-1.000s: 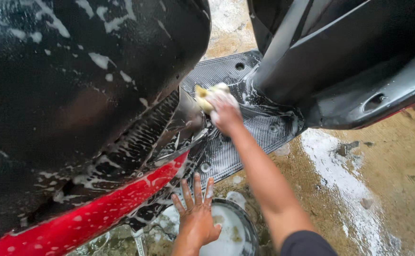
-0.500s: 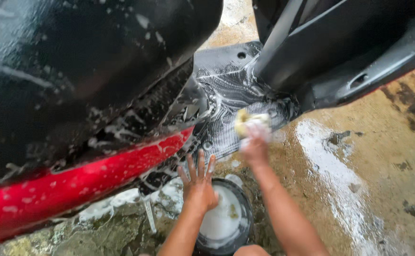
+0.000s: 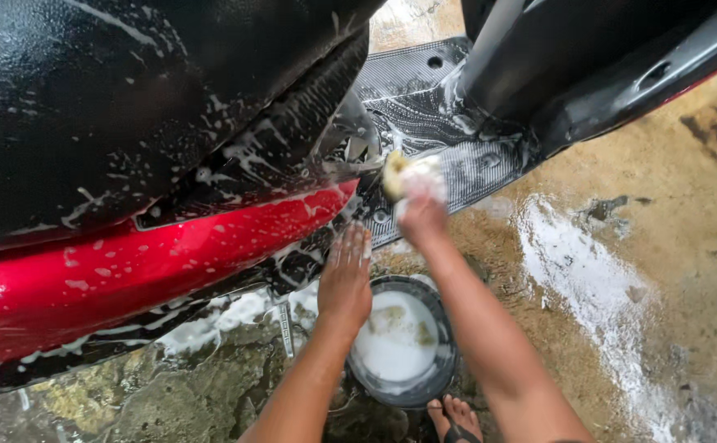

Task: The person scrubs the rear fender and seat of a red motorcycle using a soapy sponge. They then switch to a purple brush to clean the textured floorboard area and the side panels of the vehicle.

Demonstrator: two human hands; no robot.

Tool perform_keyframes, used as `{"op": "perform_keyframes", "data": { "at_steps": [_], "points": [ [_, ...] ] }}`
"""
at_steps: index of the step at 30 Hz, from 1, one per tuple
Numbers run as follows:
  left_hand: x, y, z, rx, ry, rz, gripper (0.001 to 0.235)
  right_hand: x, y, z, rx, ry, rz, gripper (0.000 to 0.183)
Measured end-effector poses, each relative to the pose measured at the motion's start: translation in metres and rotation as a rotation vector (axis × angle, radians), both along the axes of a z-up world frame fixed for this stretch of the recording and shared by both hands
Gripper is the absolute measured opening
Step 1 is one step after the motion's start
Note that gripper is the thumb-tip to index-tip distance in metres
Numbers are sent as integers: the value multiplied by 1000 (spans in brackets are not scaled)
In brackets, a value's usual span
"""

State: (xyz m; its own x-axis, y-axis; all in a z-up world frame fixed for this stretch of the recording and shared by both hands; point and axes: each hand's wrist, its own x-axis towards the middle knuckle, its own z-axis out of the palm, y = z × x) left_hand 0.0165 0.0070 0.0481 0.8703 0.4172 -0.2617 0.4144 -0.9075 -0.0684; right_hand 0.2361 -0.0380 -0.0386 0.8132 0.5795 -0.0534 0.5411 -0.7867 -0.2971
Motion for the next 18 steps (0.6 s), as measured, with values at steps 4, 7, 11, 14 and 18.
{"op": "perform_keyframes", "data": {
  "at_steps": [4,7,11,14,18],
  "points": [
    [-35,15,49,-252,147,-65,63,-46,-35,8,371,-222,377,47],
    [-80,24,69,-283,168,-168,53,-3,-51,-16,278,-212,325,48],
    [-137,30,82,-337,112,-239,47,-8,-23,-28,39,-98,86,64],
    [-163,42,-1,-237,-367,-406,50,-57,-10,-70,192,-149,152,51],
    [-144,51,7,-290,-558,-634,26,-143,-40,69,395,191,271,52]
  ]
}}
